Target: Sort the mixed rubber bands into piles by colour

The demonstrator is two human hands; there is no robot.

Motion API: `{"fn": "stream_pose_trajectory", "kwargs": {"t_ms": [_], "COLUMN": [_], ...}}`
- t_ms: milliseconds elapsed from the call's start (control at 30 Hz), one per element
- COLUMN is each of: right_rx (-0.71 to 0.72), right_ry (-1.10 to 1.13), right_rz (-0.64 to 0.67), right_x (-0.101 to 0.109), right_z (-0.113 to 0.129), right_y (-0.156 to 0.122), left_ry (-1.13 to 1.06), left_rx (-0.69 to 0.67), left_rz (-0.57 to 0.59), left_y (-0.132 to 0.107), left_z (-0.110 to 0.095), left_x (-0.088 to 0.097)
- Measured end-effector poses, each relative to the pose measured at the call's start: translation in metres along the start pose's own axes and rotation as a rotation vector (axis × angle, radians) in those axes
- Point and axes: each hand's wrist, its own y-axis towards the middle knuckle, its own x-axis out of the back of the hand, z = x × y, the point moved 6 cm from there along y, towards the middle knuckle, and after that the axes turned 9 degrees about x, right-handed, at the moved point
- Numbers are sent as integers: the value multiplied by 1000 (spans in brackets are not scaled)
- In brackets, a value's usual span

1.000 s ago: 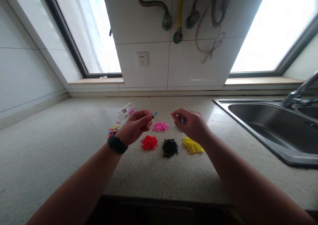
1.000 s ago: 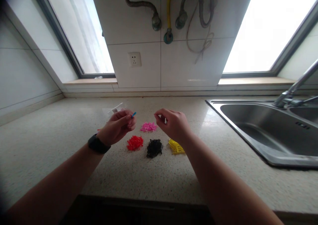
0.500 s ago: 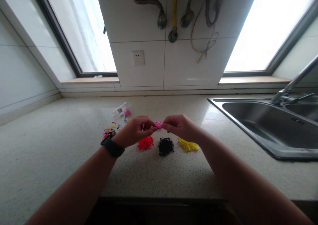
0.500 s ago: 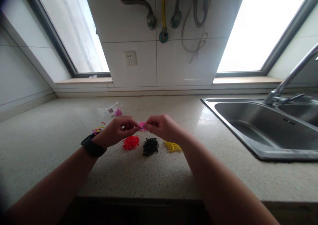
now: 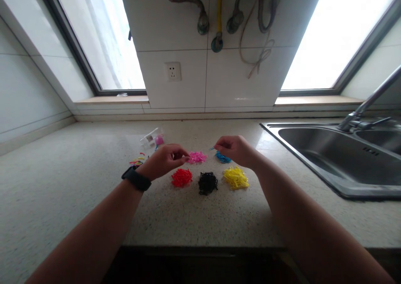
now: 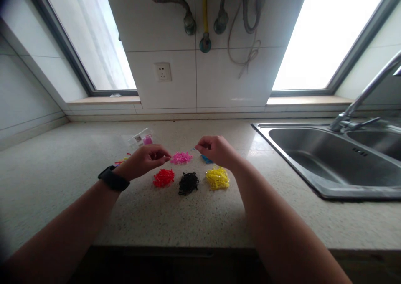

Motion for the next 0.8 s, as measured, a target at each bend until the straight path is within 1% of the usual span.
{"fn": "stream_pose_trajectory", "kwargs": {"t_ms": [100,200,267,333,400,500,567,633,800], "right_rx": [-69,-152,-183,-198,-218,-245,-244,-239,-239], "right_ry": [-248,-408,-470,-509,-536,-571,-579,-578,-589], "right_rz": [24,88,131,176,221,220,195,177,157], "right_x": [12,17,17,15,13,15,17,18,18], "right_z": [-22,-41,-50,-55,-59,-62,-60,-59,-59], "right_y": [-3,-7,-9,-11,-12,-13,-12,-12,-10], "left_ry": [77,154,219,293,362,455,507,548,629], "left_rx": [18,57,82,117,186,316,391,451,555], "left_rz": [-49,-89,-133,-210,-295,-397,-409,-381,-274], "left_y": [2,4,5,5,5,2,1,0,1], "left_z": [17,33,42,50,60,78,91,103,126], "left_x": [8,17,26,38,52,70,78,80,76]}}
